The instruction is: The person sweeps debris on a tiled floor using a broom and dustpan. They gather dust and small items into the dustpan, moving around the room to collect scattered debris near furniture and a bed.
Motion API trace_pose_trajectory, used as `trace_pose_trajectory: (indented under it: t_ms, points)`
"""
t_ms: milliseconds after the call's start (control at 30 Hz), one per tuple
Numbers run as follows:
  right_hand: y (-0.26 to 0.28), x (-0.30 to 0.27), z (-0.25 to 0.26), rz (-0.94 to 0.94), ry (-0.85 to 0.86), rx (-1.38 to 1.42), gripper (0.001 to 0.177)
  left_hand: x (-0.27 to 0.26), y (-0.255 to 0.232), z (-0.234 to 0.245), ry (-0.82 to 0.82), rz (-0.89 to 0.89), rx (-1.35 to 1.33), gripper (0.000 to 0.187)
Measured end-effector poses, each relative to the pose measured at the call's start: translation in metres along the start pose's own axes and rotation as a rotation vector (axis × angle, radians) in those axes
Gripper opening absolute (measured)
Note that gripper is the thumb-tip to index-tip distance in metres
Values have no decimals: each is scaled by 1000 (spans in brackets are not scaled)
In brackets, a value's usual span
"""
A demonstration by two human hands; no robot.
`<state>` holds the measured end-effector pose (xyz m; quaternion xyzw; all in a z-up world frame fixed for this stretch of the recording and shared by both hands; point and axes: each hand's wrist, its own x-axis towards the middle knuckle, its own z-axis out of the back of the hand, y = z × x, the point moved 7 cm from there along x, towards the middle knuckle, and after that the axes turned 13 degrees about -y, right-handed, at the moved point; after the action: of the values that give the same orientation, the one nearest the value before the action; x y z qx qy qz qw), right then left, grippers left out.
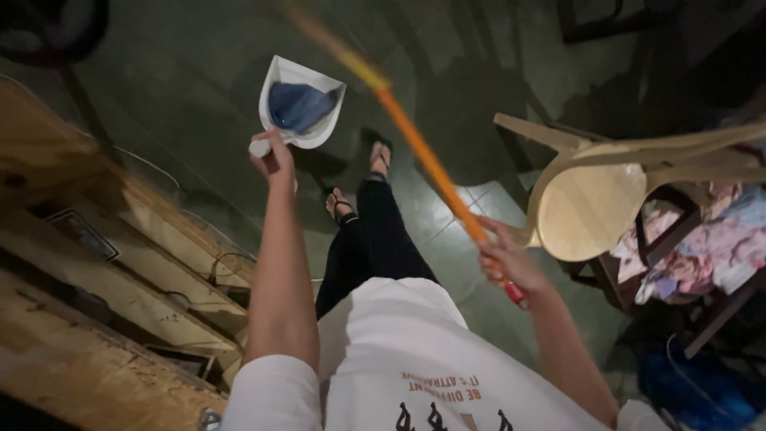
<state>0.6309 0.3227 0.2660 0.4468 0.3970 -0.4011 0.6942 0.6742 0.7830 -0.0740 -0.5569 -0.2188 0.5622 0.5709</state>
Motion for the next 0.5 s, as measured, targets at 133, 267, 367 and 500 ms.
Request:
trace_pose_trajectory:
  t_ms: [133, 267, 367, 500]
  points:
    - [7, 76, 37, 130, -114, 187, 55, 29, 9, 19, -70, -10, -45, 26]
    - [63, 227, 59, 258, -158, 476, 11, 49, 8, 27, -162, 131, 52, 29]
    - [150, 327, 68, -32, -49, 714, 38, 77, -16, 17, -175, 67, 102, 31]
    - [295, 394, 74, 166, 9, 681, 21, 109, -39, 4, -272, 30, 301, 33]
